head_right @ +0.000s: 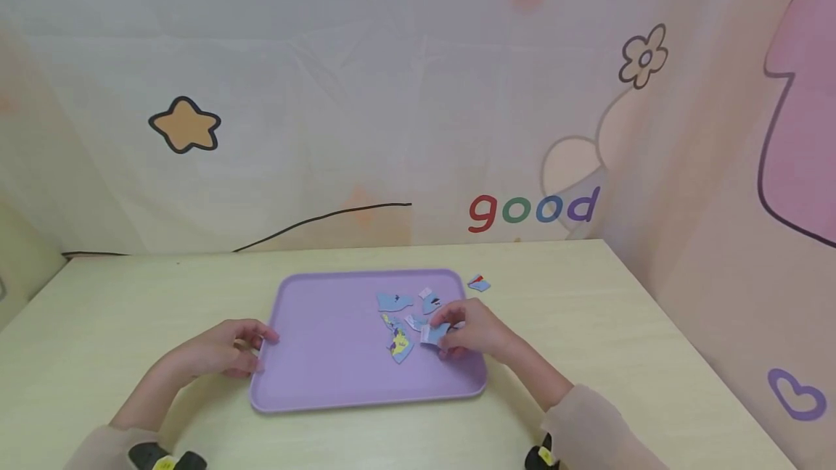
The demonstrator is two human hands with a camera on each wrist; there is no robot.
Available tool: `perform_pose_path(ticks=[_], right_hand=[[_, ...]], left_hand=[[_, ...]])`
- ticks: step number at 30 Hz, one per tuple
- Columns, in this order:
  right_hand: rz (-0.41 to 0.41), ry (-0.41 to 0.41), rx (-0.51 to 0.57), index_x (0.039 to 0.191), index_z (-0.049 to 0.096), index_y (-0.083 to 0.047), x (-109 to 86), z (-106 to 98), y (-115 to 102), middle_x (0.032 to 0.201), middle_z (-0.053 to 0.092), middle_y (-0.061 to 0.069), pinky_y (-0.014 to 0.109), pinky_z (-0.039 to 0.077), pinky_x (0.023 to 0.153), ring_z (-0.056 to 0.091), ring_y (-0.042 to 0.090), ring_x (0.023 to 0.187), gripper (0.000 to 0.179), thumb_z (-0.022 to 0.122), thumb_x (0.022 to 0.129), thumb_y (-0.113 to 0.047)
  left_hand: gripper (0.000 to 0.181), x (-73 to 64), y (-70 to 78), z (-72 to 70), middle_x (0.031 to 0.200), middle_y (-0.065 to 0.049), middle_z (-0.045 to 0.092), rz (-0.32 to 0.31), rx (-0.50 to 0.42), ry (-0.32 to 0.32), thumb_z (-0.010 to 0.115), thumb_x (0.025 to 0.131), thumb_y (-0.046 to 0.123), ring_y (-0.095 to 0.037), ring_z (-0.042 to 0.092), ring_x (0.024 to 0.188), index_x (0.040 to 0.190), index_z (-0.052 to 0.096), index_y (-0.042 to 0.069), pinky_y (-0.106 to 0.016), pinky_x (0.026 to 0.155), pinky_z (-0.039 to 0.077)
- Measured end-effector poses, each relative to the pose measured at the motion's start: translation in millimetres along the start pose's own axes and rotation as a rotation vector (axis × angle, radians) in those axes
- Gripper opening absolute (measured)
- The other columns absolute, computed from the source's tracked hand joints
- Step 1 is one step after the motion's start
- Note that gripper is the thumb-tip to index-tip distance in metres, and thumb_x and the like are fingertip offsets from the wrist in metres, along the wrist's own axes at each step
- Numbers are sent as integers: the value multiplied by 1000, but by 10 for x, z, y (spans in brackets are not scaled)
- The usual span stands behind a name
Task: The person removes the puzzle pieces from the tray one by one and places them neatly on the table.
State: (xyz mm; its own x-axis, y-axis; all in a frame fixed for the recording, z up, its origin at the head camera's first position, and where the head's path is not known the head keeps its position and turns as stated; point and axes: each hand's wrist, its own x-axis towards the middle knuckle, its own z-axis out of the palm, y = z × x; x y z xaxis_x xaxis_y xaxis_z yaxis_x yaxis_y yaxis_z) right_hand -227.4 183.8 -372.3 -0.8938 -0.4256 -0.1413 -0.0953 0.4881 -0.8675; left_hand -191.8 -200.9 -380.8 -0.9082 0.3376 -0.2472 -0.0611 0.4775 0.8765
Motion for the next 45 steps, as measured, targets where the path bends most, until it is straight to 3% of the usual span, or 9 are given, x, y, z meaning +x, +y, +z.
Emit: perform_pose_path(ticks=[11,26,35,45], right_hand=[[-9,42,8,101,59,8,-32,-129,26,76,57,8,33,53,60,62,20,64,29,66,74,2],[67,134,37,110,56,9,-64,-417,89,87,57,11,30,53,68,62,17,72,37,66,77,-4],[70,179,53,114,52,13,-87,-605,204,88,57,12,29,53,69,63,17,74,40,63,78,-1],[136,212,25,116,53,11,-45,-745,273,94,57,14,28,53,69,62,16,75,40,64,80,-3]], left_hand=[[39,13,-12,3,89,-9,44,-8,9,7,67,72,-5,-19,47,76,108,54,-4,-32,62,48],[38,19,-15,9,89,-9,45,2,5,1,67,72,-5,-19,47,75,108,54,-5,-31,61,48],[38,0,5,23,90,-10,45,-6,13,4,67,72,-5,-20,47,77,108,54,-4,-32,63,49],[38,4,16,11,90,-10,45,-16,15,10,66,72,-5,-19,47,76,108,54,-4,-31,62,48]])
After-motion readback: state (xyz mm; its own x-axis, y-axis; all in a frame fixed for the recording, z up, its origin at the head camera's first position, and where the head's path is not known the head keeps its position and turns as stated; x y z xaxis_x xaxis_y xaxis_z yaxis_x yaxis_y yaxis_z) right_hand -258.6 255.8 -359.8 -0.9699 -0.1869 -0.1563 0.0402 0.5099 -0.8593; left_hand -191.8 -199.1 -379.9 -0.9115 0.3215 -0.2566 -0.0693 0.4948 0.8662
